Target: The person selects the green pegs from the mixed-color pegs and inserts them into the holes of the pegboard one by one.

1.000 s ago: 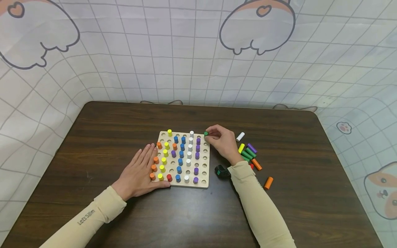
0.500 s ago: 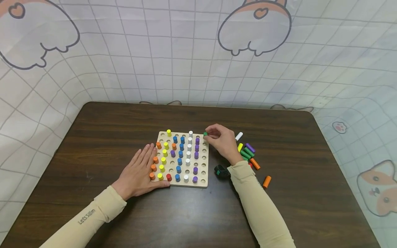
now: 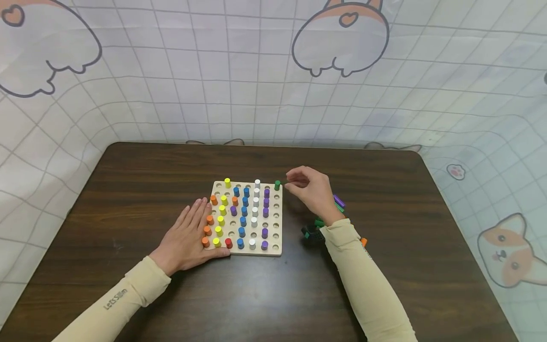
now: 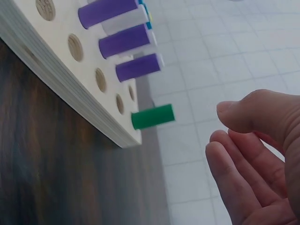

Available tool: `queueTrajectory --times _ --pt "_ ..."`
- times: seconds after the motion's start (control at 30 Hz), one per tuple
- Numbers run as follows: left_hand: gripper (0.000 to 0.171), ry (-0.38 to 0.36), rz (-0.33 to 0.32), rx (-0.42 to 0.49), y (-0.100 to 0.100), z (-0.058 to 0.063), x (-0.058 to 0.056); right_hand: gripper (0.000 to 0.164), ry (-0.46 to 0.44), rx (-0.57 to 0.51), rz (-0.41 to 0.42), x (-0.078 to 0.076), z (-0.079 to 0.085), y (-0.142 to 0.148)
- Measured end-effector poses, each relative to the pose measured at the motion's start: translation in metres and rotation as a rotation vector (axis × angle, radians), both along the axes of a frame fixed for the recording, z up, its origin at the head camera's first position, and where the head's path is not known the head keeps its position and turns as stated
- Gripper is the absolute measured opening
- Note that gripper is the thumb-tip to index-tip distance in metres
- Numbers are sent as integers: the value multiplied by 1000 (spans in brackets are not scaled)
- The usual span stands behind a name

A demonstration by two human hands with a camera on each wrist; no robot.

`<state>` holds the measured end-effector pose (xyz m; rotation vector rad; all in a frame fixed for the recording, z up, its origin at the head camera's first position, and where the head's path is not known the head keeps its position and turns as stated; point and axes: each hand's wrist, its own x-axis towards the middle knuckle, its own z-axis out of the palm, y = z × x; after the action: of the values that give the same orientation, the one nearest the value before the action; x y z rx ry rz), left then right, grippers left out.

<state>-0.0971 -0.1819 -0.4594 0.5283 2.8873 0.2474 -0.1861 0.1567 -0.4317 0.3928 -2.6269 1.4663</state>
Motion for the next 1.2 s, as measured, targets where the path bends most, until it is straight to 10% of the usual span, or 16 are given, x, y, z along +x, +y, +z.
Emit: queueTrajectory --times 1.2 --pt "124 -13 -2 9 -1 -4 -2 27 -133 216 93 46 9 78"
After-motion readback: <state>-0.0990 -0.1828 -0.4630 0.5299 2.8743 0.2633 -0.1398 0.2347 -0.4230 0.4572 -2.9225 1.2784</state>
